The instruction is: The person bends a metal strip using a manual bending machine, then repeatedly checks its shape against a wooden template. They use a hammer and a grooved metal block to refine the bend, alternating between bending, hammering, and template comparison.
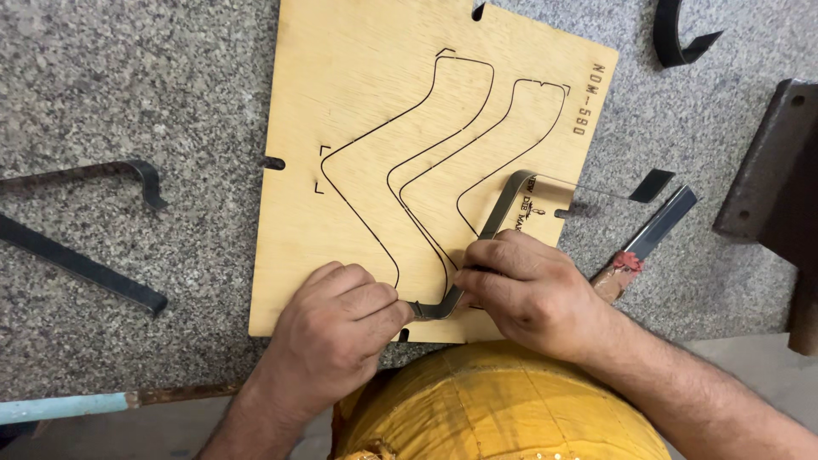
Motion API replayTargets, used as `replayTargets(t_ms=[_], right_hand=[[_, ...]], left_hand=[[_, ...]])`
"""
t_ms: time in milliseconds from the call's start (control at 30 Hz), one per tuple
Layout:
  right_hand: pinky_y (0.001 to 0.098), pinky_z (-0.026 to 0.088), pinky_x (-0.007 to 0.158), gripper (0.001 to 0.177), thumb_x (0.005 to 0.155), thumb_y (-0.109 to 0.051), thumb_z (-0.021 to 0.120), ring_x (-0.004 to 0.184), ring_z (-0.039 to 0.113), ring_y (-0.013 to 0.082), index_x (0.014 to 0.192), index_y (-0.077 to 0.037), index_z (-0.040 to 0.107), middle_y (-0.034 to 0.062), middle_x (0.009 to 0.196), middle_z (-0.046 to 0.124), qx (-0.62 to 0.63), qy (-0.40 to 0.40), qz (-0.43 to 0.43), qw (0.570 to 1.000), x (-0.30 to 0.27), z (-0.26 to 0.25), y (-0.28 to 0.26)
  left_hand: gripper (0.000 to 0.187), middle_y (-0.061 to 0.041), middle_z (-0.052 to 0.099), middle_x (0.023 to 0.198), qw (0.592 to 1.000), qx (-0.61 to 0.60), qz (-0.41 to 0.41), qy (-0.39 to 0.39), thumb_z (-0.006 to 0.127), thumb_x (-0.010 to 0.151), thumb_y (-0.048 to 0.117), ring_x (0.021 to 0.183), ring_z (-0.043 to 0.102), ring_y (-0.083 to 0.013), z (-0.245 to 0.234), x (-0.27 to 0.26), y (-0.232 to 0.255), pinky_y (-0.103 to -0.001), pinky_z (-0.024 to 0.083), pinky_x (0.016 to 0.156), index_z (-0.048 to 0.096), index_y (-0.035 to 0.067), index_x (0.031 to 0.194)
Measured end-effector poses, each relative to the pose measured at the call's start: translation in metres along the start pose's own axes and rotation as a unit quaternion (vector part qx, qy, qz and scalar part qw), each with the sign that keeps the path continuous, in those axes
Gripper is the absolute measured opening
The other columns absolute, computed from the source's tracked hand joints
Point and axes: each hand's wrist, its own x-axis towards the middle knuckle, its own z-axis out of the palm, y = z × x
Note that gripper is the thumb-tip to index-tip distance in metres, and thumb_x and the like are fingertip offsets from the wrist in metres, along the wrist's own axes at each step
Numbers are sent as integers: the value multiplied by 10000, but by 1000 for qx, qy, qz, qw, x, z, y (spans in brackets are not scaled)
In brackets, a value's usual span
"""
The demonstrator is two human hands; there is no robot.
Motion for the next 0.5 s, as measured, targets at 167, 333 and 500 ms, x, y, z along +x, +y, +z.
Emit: replayTargets(t_ms=[167,333,500], right_hand=[[365,555,704,268,755,-25,826,878,682,267,1010,-15,744,120,1046,667,-1,1,0,1000,-3,2,1],[365,554,704,268,742,2,816,873,683,268,1001,-19,746,116,1029,673,-5,6,4,1000,-3,3,2],[361,562,714,267,746,-3,821,894,697,268,1003,-23,751,118,1026,683,1,13,9,1000,-5,6,1]], left_hand=[[129,-5,666,836,1000,-10,-6,1,715,763,10,803,621,-213,0,1,1,-387,496,754,737,70,875],[113,-12,660,836,1000,8,2,1,710,763,13,800,619,-220,-3,3,1,-392,494,748,722,66,863],[127,-19,647,831,1000,5,15,7,706,756,15,793,609,-229,-2,1,0,-399,494,740,721,67,872]])
